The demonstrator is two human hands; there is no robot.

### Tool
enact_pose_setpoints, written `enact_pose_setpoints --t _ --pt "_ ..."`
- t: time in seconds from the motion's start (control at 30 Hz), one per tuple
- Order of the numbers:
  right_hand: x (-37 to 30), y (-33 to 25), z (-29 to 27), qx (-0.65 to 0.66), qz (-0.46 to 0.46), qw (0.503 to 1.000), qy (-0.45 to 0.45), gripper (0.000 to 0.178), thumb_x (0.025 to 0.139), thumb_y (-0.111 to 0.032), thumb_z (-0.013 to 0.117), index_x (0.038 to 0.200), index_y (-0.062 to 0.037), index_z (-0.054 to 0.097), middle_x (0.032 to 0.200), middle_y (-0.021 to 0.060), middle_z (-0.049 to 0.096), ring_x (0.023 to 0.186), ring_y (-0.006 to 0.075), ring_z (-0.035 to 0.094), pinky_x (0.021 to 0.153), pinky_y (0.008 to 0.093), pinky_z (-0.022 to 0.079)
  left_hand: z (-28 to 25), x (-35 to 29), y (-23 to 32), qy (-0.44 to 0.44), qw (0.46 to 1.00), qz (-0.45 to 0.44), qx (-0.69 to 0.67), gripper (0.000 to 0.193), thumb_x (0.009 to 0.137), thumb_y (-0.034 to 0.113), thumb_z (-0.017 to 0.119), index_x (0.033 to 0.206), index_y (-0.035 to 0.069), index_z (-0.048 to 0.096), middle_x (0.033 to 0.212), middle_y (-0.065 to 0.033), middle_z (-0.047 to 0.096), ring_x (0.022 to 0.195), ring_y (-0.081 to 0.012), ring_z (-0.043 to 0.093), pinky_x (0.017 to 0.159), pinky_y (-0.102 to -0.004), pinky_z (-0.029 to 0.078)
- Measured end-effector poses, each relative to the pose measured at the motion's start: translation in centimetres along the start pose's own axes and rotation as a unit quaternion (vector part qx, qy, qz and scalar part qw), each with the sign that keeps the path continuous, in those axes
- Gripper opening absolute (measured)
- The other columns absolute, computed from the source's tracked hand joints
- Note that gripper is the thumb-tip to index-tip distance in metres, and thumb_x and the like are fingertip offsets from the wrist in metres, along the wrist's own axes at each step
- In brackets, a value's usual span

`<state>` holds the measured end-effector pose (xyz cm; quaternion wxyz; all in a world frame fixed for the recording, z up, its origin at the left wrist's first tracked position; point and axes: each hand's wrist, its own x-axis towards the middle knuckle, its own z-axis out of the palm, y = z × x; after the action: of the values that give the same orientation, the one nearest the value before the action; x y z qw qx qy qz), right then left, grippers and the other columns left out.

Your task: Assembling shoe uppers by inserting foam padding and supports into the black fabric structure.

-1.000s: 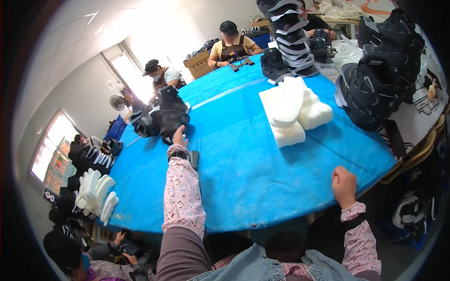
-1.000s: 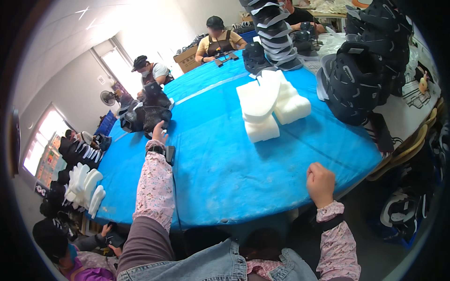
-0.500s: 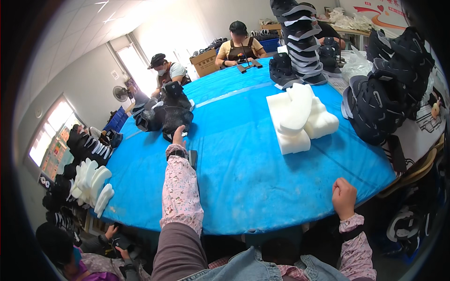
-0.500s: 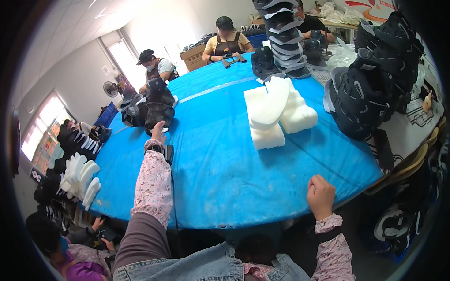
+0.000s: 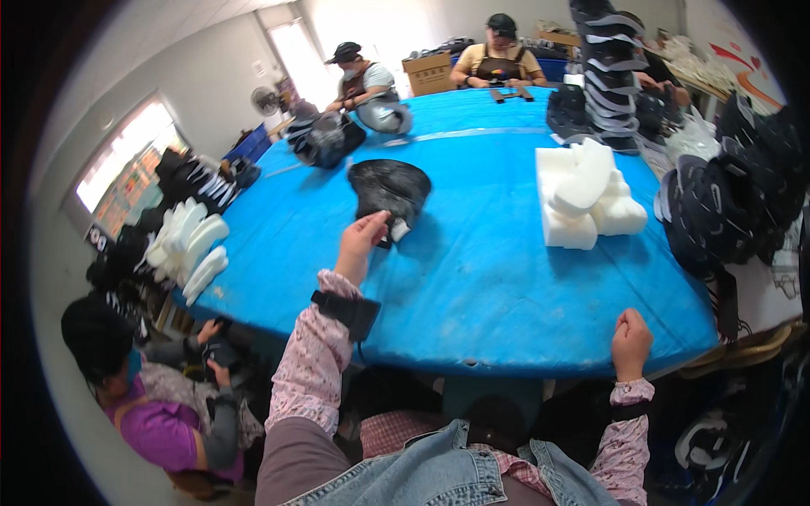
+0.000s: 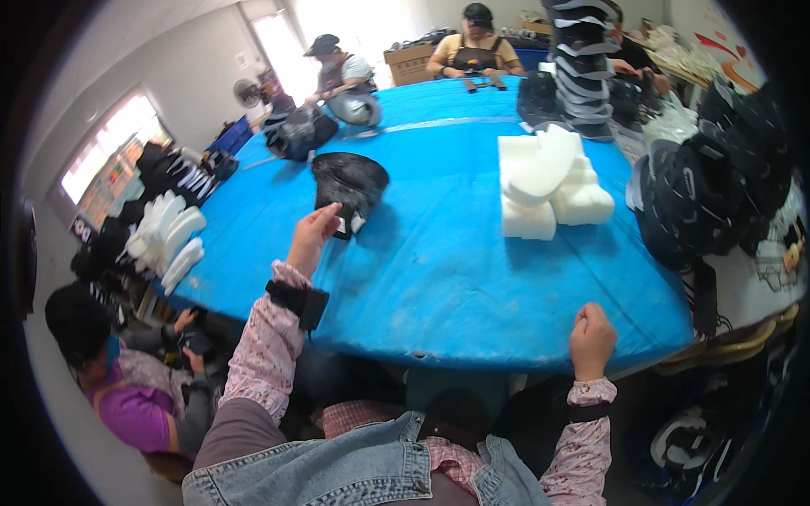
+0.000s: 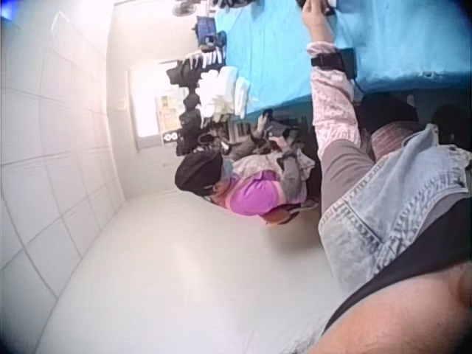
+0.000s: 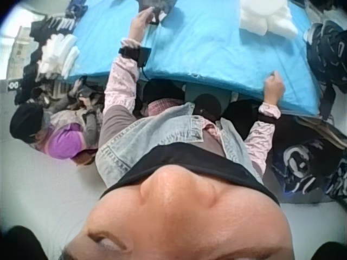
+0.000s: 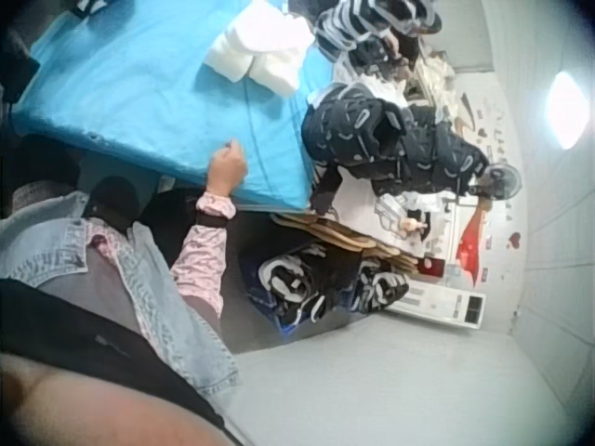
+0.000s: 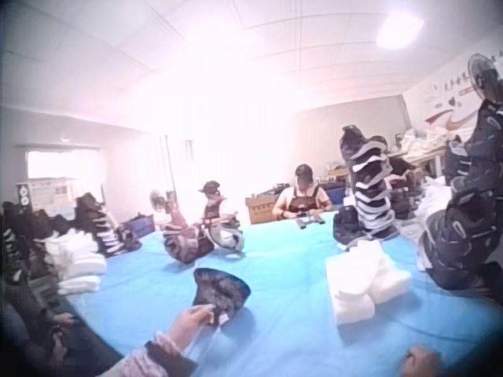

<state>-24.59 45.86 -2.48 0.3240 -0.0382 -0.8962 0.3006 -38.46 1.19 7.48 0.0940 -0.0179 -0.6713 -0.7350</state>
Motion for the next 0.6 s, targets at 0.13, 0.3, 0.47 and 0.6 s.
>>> enact_pose_setpoints --t 0.13,0.3,0.47,0.6 --pt "-0.2 0.0 0.3 -0.017 -0.002 1.0 0.01 0.009 0.073 0.0 0.042 0.065 -0.0035 0.044 0.064 0.0142 0.048 0.058 0.0338 0.049 0.05 0.0411 0.036 -1.9 -7.8 3.4 -0.001 0.999 -0.012 0.045 0.017 0.084 0.022 0.066 0.085 0.006 0.06 0.08 0.0034 0.058 0.072 -0.0054 0.053 0.071 -0.0213 0.043" --pt "-0.6 0.3 0.0 -0.035 0.0 0.999 -0.003 0.009 0.074 -0.003 0.044 0.066 -0.0037 0.046 0.067 0.0137 0.05 0.061 0.0341 0.051 0.052 0.0414 0.037 -1.8 -12.7 8.6 -0.05 0.946 0.187 0.26 0.019 0.078 0.007 0.069 0.088 0.007 0.053 0.083 0.0016 0.054 0.077 -0.0091 0.053 0.074 -0.0234 0.043" --pt "-0.5 0.6 -0.1 -0.07 -0.014 0.997 -0.003 0.006 0.075 -0.004 0.045 0.069 -0.004 0.048 0.072 0.0137 0.053 0.065 0.035 0.052 0.054 0.043 0.038 2.8 -16.3 13.2 -0.26 0.618 0.422 0.61 0.032 0.067 0.006 0.071 0.095 0.009 0.056 0.095 -0.0045 0.057 0.096 -0.0264 0.053 0.093 -0.0357 0.039" --pt "-0.2 0.6 -0.2 -0.093 -0.036 0.995 0.017 0.006 0.074 -0.005 0.045 0.069 -0.0049 0.049 0.073 0.0135 0.054 0.066 0.0354 0.052 0.055 0.043 0.039 2.2 -16.8 11.3 -0.215 0.639 0.395 0.624 0.053 0.068 0.007 0.071 0.117 0.008 0.051 0.112 -0.0095 0.053 0.109 -0.0294 0.048 0.097 -0.0396 0.037"
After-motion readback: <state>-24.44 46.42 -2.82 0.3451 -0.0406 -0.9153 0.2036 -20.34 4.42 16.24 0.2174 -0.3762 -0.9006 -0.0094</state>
